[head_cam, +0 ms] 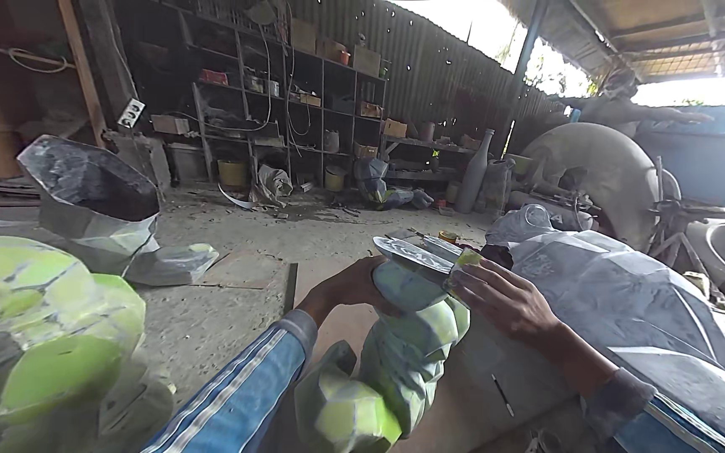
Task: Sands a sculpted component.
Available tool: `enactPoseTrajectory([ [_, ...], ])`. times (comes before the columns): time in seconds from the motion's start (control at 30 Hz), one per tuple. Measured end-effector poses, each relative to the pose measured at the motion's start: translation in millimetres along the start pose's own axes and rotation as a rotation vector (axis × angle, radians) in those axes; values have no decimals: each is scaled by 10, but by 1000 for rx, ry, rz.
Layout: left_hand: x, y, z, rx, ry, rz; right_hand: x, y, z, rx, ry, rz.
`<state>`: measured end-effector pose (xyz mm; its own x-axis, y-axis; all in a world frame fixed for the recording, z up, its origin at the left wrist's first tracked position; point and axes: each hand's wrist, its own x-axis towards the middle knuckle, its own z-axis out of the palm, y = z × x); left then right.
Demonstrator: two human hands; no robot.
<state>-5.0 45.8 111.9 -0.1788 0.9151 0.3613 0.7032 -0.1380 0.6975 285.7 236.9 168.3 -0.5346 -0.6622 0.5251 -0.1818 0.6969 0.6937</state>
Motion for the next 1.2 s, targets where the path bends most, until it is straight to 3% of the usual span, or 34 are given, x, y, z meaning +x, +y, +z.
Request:
enactPoseTrajectory([
  [0.5, -26, -27, -73, -94, -82, 14, -303, 237, -58, 29, 6, 152],
  [0.73, -14, -31, -66, -78, -76, 32, 18, 30, -85, 135, 24, 23],
  [1.2, -72, -20, -118, -62, -76, 14, -434, 204, 140, 51, -55, 108],
])
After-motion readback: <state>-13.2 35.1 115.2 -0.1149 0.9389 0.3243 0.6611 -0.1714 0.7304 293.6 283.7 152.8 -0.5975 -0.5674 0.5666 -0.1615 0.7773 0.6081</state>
